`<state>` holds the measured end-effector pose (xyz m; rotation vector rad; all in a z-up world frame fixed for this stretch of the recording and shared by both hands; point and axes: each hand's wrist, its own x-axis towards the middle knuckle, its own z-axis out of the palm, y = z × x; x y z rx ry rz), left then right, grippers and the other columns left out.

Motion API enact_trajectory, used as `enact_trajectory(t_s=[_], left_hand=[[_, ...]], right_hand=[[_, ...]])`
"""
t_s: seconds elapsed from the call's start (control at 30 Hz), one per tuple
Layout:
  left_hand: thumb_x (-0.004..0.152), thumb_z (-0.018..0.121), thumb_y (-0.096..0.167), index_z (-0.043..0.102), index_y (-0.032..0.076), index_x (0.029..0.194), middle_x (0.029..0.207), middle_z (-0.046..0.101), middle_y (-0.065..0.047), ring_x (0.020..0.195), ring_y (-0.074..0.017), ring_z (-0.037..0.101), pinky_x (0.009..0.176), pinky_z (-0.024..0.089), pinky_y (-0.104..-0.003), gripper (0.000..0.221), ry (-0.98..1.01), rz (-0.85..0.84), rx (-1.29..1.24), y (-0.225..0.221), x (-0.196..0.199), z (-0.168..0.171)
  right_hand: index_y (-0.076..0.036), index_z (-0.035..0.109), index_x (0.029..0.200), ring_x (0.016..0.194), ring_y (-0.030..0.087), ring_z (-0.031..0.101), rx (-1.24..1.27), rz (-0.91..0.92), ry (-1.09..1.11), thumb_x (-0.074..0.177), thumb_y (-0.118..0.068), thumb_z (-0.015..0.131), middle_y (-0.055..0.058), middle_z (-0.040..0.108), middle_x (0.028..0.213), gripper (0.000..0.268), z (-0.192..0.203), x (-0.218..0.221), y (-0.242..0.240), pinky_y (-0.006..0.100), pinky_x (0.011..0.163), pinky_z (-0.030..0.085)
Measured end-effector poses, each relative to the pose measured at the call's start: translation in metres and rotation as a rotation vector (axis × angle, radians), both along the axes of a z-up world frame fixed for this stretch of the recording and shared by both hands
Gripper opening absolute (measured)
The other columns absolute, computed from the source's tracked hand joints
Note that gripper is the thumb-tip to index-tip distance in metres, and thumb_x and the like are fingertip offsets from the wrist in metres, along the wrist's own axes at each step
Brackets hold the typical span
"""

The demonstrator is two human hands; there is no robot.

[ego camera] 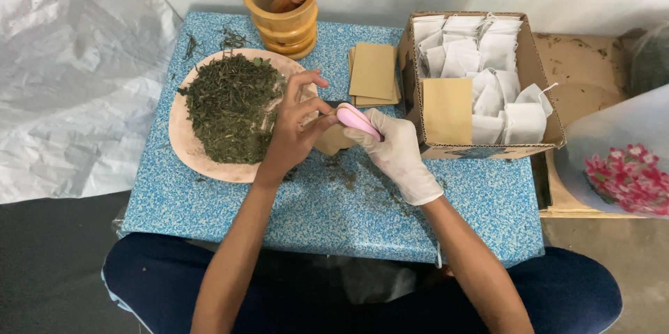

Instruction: Using a handheld heat sealer to close the tops of pre-filled tea bags at a production workspace.

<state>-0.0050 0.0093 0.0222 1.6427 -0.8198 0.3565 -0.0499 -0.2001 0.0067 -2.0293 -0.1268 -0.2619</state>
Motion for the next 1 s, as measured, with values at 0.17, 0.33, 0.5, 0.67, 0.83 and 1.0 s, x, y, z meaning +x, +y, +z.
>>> enact_trajectory(t_s=[0.17, 0.33, 0.5, 0.67, 0.83, 1.0], left_hand=[[0.103, 0.078, 0.022, 0.069, 0.009, 0.084, 0.130, 0.050, -0.006, 0.151, -0.0459, 0.041, 0.125, 0.030, -0.068, 0.024, 0.003, 0.007, -0.002, 0.000, 0.000, -0.001], [0.103, 0.078, 0.022, 0.069, 0.009, 0.085, 0.130, 0.049, -0.006, 0.151, -0.0452, 0.042, 0.125, 0.029, -0.068, 0.024, 0.009, 0.010, -0.005, 0.000, -0.001, -0.001], [0.102, 0.078, 0.023, 0.069, 0.008, 0.085, 0.129, 0.050, -0.007, 0.151, -0.0443, 0.042, 0.128, 0.027, -0.066, 0.025, 0.029, 0.010, -0.005, 0.001, 0.000, -0.001], [0.103, 0.077, 0.028, 0.069, 0.009, 0.085, 0.129, 0.050, -0.006, 0.152, -0.0427, 0.041, 0.128, 0.027, -0.065, 0.028, 0.044, 0.015, -0.016, 0.003, 0.000, -0.002], [0.104, 0.076, 0.031, 0.068, 0.010, 0.084, 0.129, 0.049, -0.005, 0.153, -0.0410, 0.040, 0.129, 0.026, -0.063, 0.031, 0.073, 0.026, -0.020, 0.005, -0.001, -0.002], [0.105, 0.076, 0.029, 0.065, 0.008, 0.083, 0.127, 0.049, -0.006, 0.153, -0.0422, 0.040, 0.129, 0.027, -0.064, 0.032, 0.063, 0.046, -0.038, 0.004, -0.003, 0.004]], right_hand=[[-0.016, 0.071, 0.080, 0.050, 0.014, 0.051, -0.007, -0.006, 0.017, 0.092, -0.044, 0.087, 0.005, 0.055, 0.055, 0.035, -0.016, 0.000, -0.006, 0.026, 0.052, 0.042], [-0.017, 0.071, 0.081, 0.050, 0.016, 0.053, -0.023, -0.006, 0.014, 0.092, -0.046, 0.087, 0.006, 0.056, 0.055, 0.035, -0.018, 0.001, -0.008, 0.026, 0.052, 0.042], [-0.016, 0.071, 0.080, 0.052, 0.014, 0.051, 0.008, -0.007, 0.006, 0.092, -0.046, 0.087, 0.005, 0.055, 0.054, 0.036, 0.002, -0.002, 0.000, 0.025, 0.054, 0.043], [-0.016, 0.071, 0.079, 0.050, 0.017, 0.053, -0.031, -0.017, 0.008, 0.090, -0.046, 0.089, 0.005, 0.055, 0.054, 0.036, -0.013, 0.000, -0.005, 0.026, 0.053, 0.043], [-0.017, 0.072, 0.078, 0.049, 0.017, 0.054, -0.045, -0.029, 0.014, 0.090, -0.046, 0.090, 0.004, 0.056, 0.054, 0.035, -0.016, 0.002, -0.007, 0.026, 0.053, 0.043], [-0.016, 0.073, 0.081, 0.051, 0.018, 0.056, -0.051, -0.027, 0.001, 0.091, -0.044, 0.089, 0.006, 0.058, 0.054, 0.033, -0.014, 0.002, -0.006, 0.027, 0.053, 0.044]])
